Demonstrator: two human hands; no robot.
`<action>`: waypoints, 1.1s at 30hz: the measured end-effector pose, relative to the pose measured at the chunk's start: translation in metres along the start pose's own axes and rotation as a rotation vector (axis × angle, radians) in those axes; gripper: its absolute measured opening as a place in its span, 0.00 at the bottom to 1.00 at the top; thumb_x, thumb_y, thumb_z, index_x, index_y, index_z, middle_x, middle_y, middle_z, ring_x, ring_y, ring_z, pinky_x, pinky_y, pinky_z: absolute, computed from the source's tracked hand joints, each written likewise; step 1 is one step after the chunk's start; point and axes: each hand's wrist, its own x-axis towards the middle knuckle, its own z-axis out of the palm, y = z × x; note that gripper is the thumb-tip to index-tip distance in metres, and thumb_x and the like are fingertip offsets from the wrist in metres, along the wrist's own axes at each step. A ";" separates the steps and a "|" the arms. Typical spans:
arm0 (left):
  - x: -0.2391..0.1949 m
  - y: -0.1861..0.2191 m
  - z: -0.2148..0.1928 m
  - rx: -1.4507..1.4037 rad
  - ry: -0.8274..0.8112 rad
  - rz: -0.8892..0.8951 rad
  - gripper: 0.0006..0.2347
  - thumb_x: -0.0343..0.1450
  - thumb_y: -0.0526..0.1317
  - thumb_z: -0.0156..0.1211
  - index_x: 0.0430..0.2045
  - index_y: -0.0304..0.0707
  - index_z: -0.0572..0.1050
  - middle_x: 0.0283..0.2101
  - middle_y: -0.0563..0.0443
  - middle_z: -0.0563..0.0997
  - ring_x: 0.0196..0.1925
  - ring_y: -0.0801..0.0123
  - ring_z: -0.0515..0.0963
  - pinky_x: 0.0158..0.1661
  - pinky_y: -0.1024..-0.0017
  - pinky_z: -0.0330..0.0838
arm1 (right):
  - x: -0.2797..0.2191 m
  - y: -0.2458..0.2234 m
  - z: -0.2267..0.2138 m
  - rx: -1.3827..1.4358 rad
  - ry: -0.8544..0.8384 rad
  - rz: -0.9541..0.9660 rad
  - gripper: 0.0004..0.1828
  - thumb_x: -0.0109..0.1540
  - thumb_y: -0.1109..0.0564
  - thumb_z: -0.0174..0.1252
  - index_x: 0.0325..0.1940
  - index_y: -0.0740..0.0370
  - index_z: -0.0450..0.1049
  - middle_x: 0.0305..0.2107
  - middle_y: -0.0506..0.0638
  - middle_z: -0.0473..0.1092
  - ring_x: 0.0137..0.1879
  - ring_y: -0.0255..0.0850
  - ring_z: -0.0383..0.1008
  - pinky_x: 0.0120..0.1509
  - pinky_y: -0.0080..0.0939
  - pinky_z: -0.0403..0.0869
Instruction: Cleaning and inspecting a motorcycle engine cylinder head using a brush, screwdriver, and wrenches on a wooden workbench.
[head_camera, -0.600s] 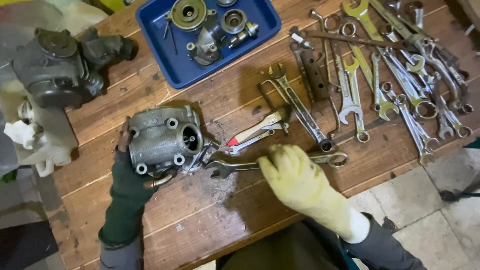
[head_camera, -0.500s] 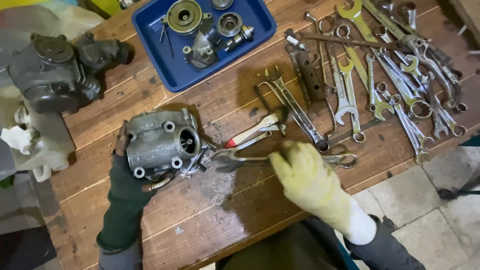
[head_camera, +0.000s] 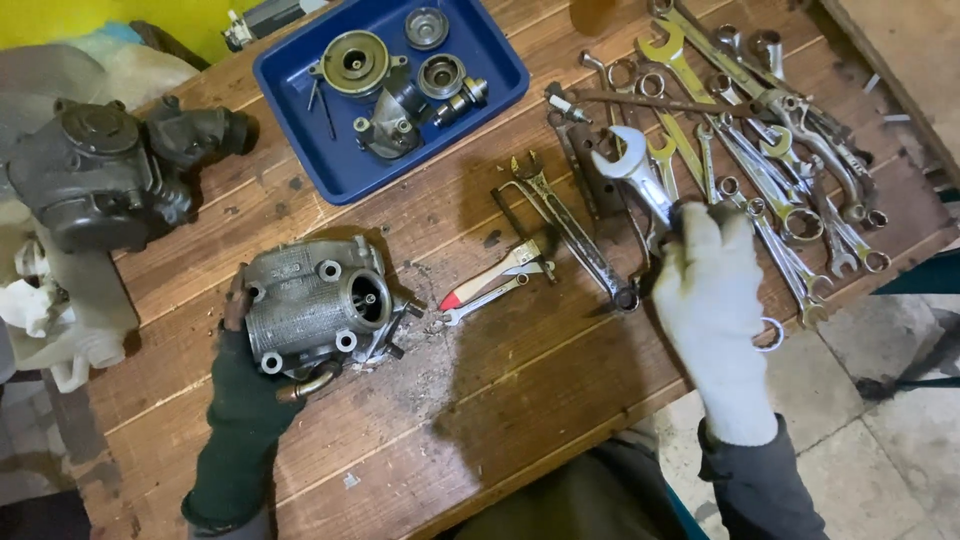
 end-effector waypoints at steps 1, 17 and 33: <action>-0.002 0.002 0.003 -0.002 -0.002 0.002 0.23 0.68 0.55 0.64 0.58 0.60 0.74 0.62 0.51 0.76 0.55 0.59 0.80 0.52 0.62 0.78 | 0.001 -0.005 -0.007 0.000 0.003 -0.001 0.23 0.68 0.56 0.55 0.69 0.49 0.66 0.60 0.60 0.63 0.56 0.72 0.74 0.48 0.78 0.76; -0.007 -0.014 -0.010 0.101 -0.138 0.129 0.22 0.75 0.55 0.40 0.61 0.50 0.66 0.68 0.49 0.69 0.71 0.57 0.67 0.62 0.56 0.68 | 0.042 -0.062 -0.045 0.073 -0.008 -0.140 0.24 0.67 0.65 0.51 0.68 0.67 0.66 0.52 0.66 0.65 0.53 0.56 0.70 0.60 0.59 0.73; 0.054 -0.055 -0.099 0.848 -0.540 1.220 0.40 0.69 0.39 0.64 0.76 0.46 0.47 0.79 0.38 0.49 0.81 0.46 0.51 0.78 0.47 0.51 | 0.071 -0.033 0.010 -0.265 0.087 -0.312 0.25 0.63 0.54 0.58 0.65 0.61 0.70 0.46 0.64 0.71 0.50 0.55 0.67 0.50 0.58 0.72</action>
